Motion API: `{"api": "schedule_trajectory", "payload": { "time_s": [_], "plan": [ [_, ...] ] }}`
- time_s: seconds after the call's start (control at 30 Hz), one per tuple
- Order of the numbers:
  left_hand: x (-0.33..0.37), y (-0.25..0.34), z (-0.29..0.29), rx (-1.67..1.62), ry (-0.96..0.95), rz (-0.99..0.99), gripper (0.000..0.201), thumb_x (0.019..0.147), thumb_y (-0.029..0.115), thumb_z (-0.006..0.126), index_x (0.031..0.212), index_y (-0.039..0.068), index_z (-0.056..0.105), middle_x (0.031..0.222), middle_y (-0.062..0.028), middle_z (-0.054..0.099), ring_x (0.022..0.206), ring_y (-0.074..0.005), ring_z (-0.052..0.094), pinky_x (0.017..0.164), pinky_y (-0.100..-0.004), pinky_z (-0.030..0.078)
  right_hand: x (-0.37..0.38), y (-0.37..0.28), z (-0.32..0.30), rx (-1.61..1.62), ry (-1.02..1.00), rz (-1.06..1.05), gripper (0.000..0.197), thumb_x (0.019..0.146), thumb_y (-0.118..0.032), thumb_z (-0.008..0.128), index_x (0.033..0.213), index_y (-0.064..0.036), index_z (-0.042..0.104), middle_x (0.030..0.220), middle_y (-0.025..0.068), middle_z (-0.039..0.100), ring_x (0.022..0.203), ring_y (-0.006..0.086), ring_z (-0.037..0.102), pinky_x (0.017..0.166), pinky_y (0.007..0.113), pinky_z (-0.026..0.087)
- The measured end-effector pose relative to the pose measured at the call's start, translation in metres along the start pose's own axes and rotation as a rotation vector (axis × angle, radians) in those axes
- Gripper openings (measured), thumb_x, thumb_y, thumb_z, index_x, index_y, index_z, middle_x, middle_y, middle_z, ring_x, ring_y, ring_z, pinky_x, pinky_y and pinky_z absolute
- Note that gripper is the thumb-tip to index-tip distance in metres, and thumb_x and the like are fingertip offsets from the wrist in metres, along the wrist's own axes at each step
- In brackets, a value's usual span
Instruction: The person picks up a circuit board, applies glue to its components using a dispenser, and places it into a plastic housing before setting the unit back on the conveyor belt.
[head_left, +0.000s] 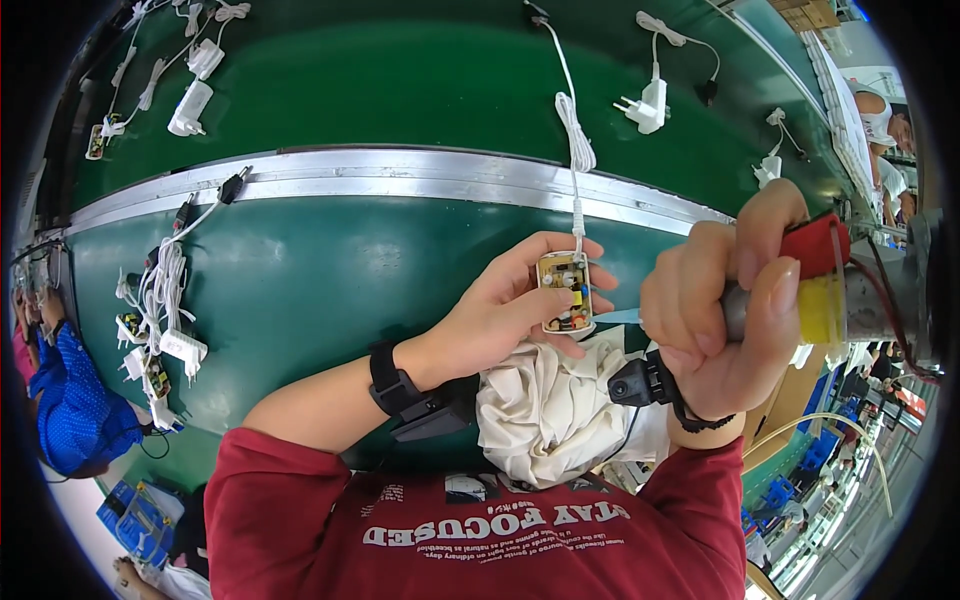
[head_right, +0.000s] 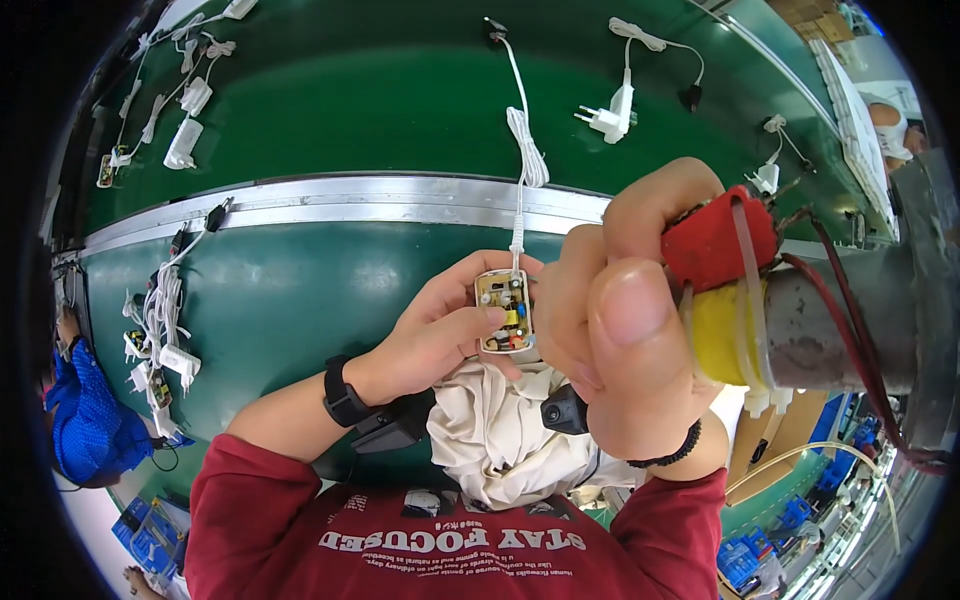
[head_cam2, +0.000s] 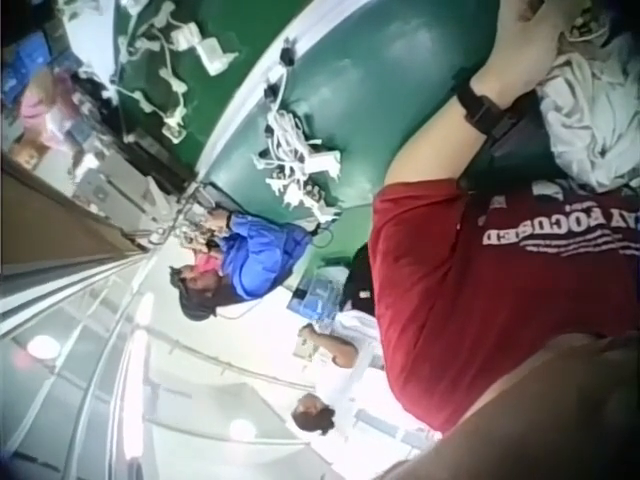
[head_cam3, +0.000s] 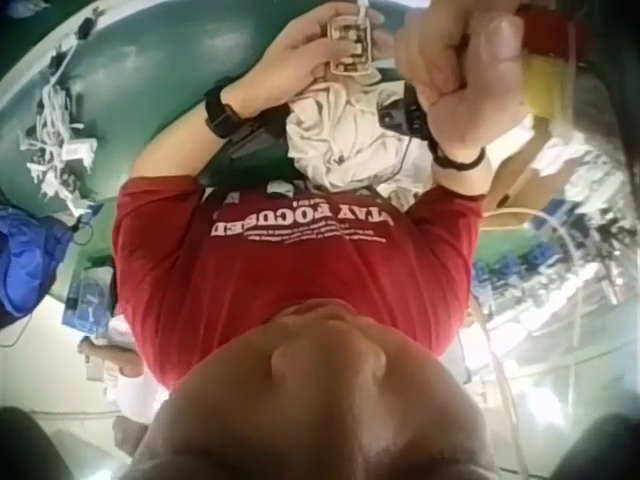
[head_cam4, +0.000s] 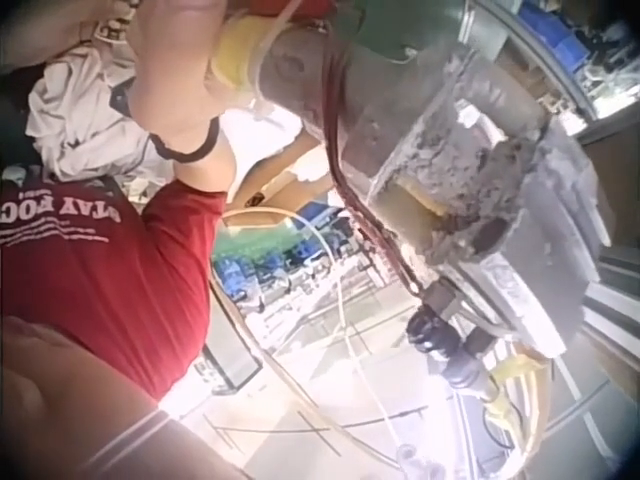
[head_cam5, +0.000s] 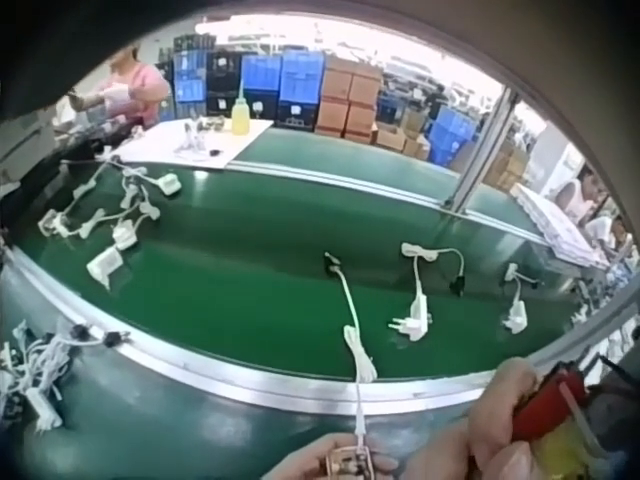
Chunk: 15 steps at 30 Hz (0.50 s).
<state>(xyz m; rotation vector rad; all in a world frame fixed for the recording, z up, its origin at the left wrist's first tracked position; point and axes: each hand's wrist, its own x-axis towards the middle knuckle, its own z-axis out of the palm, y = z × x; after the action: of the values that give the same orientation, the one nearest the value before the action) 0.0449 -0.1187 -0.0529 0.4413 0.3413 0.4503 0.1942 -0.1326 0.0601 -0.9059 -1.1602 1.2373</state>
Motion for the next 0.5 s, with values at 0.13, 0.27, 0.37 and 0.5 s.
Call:
{"api": "schedule_trajectory", "payload": {
  "time_s": [0.13, 0.27, 0.37, 0.5],
  "plan": [
    [0.001, -0.003, -0.002, 0.008, 0.008, 0.010, 0.041, 0.093, 0.003, 0.040, 0.133, 0.008, 0.035, 0.121, -0.0093, 0.053, 0.105, -0.0191, 0.059, 0.075, -0.0331, 0.058, -0.001, 0.003, 0.001, 0.023, 0.017, -0.004, 0.028, 0.098, -0.034, 0.043, 0.096, -0.0075, 0.034, 0.051, -0.0005, 0.035, 0.037, 0.0063, 0.028, 0.036, 0.021, 0.025],
    [0.002, -0.004, -0.006, 0.021, 0.011, -0.007, 0.042, 0.094, 0.005, 0.040, 0.135, 0.007, 0.033, 0.122, -0.0095, 0.052, 0.106, -0.0192, 0.058, 0.078, -0.0351, 0.058, -0.002, 0.005, 0.001, 0.033, 0.043, 0.020, 0.029, 0.098, -0.035, 0.043, 0.099, -0.0070, 0.035, 0.052, -0.0002, 0.036, 0.038, 0.0069, 0.030, 0.036, 0.021, 0.026],
    [0.004, -0.006, -0.009, -0.057, -0.008, -0.024, 0.041, 0.095, 0.007, 0.042, 0.135, 0.007, 0.033, 0.124, -0.0110, 0.050, 0.111, -0.0210, 0.055, 0.082, -0.0374, 0.056, -0.003, 0.009, 0.001, 0.050, 0.026, 0.025, 0.030, 0.098, -0.036, 0.044, 0.099, -0.0071, 0.035, 0.052, 0.0001, 0.037, 0.039, 0.0074, 0.031, 0.037, 0.022, 0.027],
    [0.004, -0.010, -0.013, -0.237, -0.065, -0.039, 0.040, 0.096, 0.010, 0.045, 0.134, 0.008, 0.034, 0.128, -0.0138, 0.047, 0.120, -0.0245, 0.049, 0.089, -0.0414, 0.053, -0.005, 0.016, 0.003, 0.072, -0.036, 0.007, 0.030, 0.097, -0.036, 0.046, 0.097, -0.0076, 0.035, 0.053, 0.0008, 0.038, 0.040, 0.0080, 0.032, 0.038, 0.022, 0.029]
  ]
}}
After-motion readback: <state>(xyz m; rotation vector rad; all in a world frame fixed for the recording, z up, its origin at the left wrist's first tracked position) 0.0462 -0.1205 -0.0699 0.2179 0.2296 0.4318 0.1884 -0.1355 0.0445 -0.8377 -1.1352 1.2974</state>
